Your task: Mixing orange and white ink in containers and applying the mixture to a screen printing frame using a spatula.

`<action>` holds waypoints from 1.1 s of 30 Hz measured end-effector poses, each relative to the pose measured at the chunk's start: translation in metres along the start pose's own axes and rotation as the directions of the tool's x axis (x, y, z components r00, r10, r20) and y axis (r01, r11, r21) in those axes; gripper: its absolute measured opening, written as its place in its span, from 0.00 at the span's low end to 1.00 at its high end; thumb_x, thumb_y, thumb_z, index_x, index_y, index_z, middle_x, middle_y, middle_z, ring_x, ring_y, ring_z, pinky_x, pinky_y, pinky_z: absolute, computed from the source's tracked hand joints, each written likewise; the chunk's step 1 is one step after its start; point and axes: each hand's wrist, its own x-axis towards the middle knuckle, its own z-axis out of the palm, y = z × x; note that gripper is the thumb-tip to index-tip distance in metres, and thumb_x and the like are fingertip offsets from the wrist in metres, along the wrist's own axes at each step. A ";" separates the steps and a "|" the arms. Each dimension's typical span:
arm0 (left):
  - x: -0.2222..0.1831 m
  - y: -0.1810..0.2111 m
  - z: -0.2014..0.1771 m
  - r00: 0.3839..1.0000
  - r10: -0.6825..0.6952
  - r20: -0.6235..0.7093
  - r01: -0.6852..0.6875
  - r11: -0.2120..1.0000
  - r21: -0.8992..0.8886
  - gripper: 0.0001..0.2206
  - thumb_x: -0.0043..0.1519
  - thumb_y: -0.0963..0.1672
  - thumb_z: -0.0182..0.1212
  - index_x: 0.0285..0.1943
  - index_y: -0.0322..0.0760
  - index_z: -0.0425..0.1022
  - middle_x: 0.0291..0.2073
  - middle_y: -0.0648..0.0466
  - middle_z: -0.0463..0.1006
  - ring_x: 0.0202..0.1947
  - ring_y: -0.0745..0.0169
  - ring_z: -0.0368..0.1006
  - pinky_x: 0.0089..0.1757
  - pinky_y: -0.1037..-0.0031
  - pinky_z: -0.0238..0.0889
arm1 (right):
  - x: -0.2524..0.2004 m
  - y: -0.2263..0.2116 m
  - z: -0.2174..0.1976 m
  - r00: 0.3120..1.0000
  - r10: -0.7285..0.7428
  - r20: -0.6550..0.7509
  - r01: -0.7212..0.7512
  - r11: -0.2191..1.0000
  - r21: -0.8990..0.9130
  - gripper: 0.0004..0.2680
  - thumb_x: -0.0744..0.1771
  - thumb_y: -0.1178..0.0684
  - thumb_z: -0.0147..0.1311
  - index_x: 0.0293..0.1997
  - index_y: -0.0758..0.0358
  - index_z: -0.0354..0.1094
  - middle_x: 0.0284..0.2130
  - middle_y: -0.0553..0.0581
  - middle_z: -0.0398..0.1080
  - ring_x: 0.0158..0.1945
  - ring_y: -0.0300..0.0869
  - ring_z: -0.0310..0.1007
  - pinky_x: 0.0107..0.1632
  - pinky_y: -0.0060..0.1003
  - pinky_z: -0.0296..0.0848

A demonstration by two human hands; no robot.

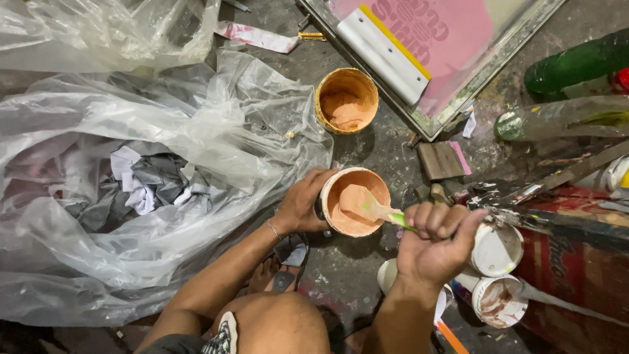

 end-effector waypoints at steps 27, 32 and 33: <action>0.012 -0.007 0.043 0.927 -0.086 0.364 0.022 0.984 0.177 0.50 0.38 0.44 0.84 0.71 0.24 0.60 0.62 0.26 0.64 0.59 0.16 0.66 0.56 0.41 0.66 | 0.003 -0.128 -0.068 0.786 0.423 -0.451 -0.084 -0.650 -0.755 0.18 0.69 0.31 0.43 0.60 0.45 0.66 0.38 0.62 0.82 0.51 0.63 0.79 0.57 0.61 0.71; -0.045 0.004 0.025 0.841 -0.277 0.464 0.099 0.923 0.371 0.33 0.56 0.51 0.71 0.63 0.36 0.56 0.56 0.38 0.60 0.50 0.34 0.65 0.41 0.50 0.66 | -0.065 -0.135 -0.163 0.877 0.401 -0.263 0.220 -0.823 -0.524 0.20 0.66 0.25 0.47 0.47 0.48 0.69 0.36 0.56 0.74 0.38 0.54 0.78 0.37 0.47 0.75; -0.059 0.008 0.020 0.833 -0.246 0.496 0.049 0.925 0.377 0.22 0.61 0.49 0.66 0.50 0.31 0.59 0.49 0.37 0.62 0.41 0.35 0.66 0.37 0.52 0.64 | -0.067 -0.137 -0.159 0.665 0.469 -0.582 0.080 -0.819 -0.568 0.21 0.67 0.27 0.43 0.54 0.51 0.68 0.51 0.59 0.74 0.52 0.60 0.78 0.48 0.56 0.78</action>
